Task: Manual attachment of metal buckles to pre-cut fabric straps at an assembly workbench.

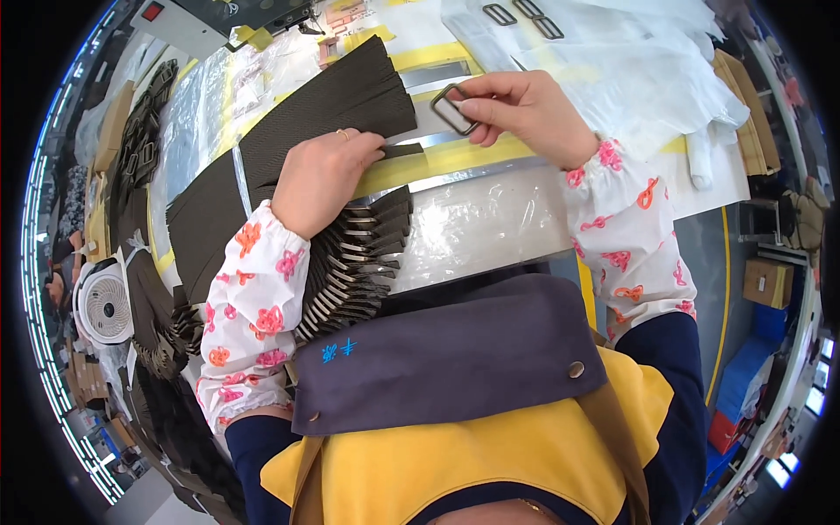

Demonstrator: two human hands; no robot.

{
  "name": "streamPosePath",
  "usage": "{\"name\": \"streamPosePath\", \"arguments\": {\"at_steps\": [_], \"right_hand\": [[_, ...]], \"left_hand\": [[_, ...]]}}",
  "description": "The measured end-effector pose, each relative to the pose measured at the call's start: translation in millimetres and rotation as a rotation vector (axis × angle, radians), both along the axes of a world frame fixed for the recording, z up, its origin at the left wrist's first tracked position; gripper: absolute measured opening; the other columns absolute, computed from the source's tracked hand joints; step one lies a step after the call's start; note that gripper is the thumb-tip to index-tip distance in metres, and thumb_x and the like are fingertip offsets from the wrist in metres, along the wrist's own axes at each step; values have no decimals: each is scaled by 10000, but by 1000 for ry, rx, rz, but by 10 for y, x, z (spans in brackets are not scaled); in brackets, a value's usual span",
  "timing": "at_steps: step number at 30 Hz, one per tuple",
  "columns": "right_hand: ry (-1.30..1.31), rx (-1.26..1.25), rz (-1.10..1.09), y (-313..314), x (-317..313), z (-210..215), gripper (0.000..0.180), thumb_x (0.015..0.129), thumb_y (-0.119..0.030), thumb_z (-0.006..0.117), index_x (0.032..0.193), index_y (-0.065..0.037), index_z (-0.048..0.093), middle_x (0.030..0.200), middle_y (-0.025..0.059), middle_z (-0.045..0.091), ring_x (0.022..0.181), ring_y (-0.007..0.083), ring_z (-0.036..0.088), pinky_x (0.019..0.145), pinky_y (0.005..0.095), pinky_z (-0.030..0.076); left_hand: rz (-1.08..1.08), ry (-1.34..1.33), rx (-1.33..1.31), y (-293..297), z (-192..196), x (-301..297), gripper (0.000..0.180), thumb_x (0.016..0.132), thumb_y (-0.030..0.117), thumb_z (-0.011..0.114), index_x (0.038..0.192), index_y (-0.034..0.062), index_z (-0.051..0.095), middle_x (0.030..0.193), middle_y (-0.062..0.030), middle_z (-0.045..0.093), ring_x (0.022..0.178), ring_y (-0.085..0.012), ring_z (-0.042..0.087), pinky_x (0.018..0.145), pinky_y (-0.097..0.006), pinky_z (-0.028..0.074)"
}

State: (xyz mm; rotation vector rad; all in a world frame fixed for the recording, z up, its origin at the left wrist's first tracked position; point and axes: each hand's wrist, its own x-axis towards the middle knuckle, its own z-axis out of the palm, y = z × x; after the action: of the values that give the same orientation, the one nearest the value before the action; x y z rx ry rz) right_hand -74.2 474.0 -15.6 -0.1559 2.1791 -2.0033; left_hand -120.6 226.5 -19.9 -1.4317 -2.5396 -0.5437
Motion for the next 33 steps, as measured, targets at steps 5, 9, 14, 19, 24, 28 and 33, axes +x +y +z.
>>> {"name": "streamPosePath", "arguments": {"at_steps": [5, 9, 14, 19, 24, 28, 33], "right_hand": [[-33, -220, -30, -289, 17, -57, 227, 829, -98, 590, 1012, 36, 584, 769, 43, 599, 618, 85, 585, 574, 204, 489], [-108, -364, -13, -451, 20, -84, 207, 829, -112, 595, 979, 30, 573, 776, 50, 604, 640, 98, 600, 585, 210, 498], [-248, -544, 37, -666, -24, -140, 186, 850, -104, 560, 981, 27, 540, 786, 55, 605, 629, 116, 609, 579, 221, 507], [-195, -372, 67, -783, -105, -143, 164, 854, -63, 519, 987, 31, 526, 783, 68, 605, 625, 115, 612, 570, 224, 510], [-97, -210, 70, -871, -125, -75, 128, 844, -59, 530, 932, 30, 555, 764, 68, 607, 604, 105, 601, 546, 222, 510], [59, -10, 110, -958, -226, -160, 88, 827, -51, 542, 854, 27, 572, 748, 62, 609, 593, 98, 593, 520, 215, 500], [5, 50, 95, -928, -362, -322, 98, 816, -58, 553, 849, 34, 548, 731, 62, 599, 641, 106, 597, 538, 223, 495]], "left_hand": [[151, -482, 252, -73, 74, -8, 150, 869, 131, 507, 932, 2, 552, 693, -100, 555, 617, -197, 546, 585, -280, 423], [140, -525, 296, -83, 127, 19, 164, 898, 143, 475, 952, 1, 536, 658, -77, 517, 608, -132, 502, 587, -256, 408], [73, -561, 409, -103, 89, 53, 175, 911, 147, 447, 1006, 24, 527, 785, -47, 544, 732, -103, 506, 670, -236, 410], [122, -752, 563, -146, 214, 62, 200, 867, 134, 519, 1050, 61, 556, 852, -61, 540, 868, -136, 513, 757, -251, 412], [1, -122, 257, -230, 338, 87, 148, 738, 53, 639, 883, 58, 610, 855, -59, 560, 856, -199, 524, 745, -278, 416], [80, -353, 317, -290, 310, 192, 78, 773, 20, 606, 839, 27, 565, 744, -10, 538, 725, -114, 500, 643, -239, 408], [261, -616, 495, -577, 313, 201, 81, 854, 62, 543, 900, 3, 512, 745, 21, 503, 632, -51, 436, 579, -178, 373]]}}
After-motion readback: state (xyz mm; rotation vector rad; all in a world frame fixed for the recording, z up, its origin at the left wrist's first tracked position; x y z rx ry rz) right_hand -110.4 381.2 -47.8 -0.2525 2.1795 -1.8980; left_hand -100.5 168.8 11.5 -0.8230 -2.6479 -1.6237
